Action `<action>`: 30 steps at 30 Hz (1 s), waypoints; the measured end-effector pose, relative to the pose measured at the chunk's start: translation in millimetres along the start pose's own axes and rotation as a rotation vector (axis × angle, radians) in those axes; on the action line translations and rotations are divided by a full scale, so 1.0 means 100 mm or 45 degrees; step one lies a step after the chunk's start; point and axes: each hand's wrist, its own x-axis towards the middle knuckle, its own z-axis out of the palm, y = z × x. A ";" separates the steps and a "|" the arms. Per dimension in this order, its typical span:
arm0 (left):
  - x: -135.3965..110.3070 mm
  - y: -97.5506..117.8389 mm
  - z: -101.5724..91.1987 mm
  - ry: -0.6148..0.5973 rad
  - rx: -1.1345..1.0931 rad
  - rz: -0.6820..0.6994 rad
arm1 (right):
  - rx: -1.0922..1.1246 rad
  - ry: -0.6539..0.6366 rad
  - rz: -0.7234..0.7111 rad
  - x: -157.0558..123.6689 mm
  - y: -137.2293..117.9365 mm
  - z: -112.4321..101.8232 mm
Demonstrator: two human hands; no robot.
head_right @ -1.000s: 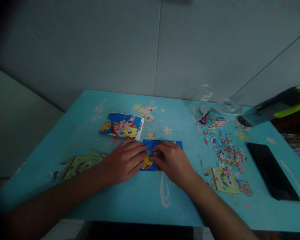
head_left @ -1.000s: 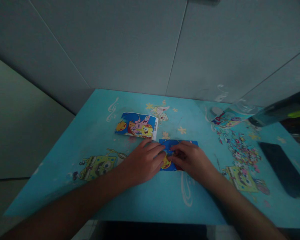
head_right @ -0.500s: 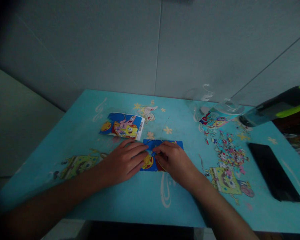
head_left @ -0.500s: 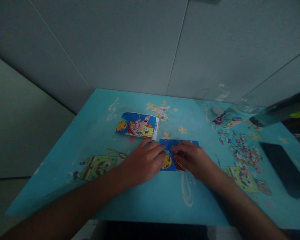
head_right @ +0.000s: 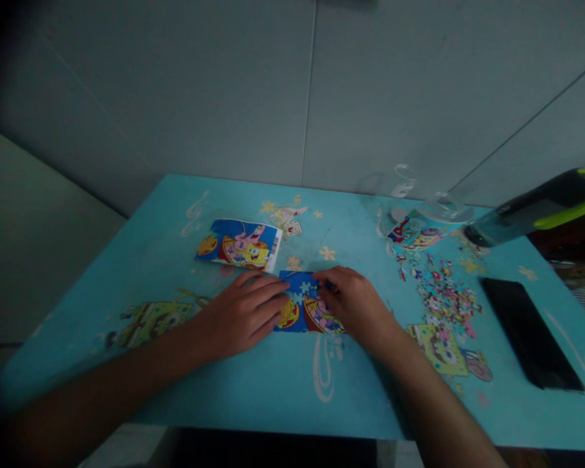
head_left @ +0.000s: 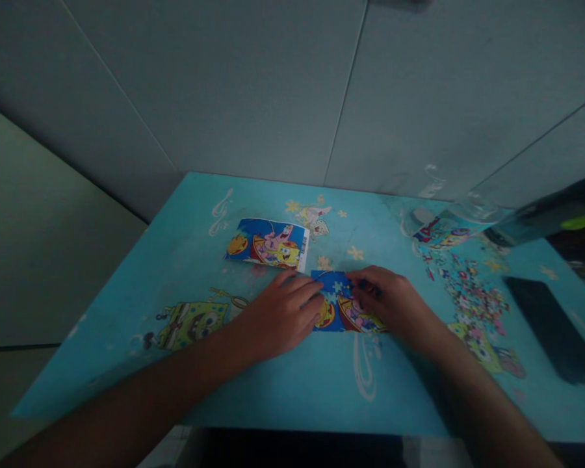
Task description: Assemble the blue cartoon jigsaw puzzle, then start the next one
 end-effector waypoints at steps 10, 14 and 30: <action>0.00 -0.01 0.00 0.007 -0.022 -0.006 | -0.114 0.042 0.062 0.00 0.02 -0.11; 0.00 -0.01 0.01 0.018 -0.028 -0.015 | -0.090 -0.029 0.071 -0.02 0.01 -0.09; 0.00 0.00 -0.01 0.010 0.002 -0.001 | 0.047 -0.102 -0.110 -0.03 -0.15 0.07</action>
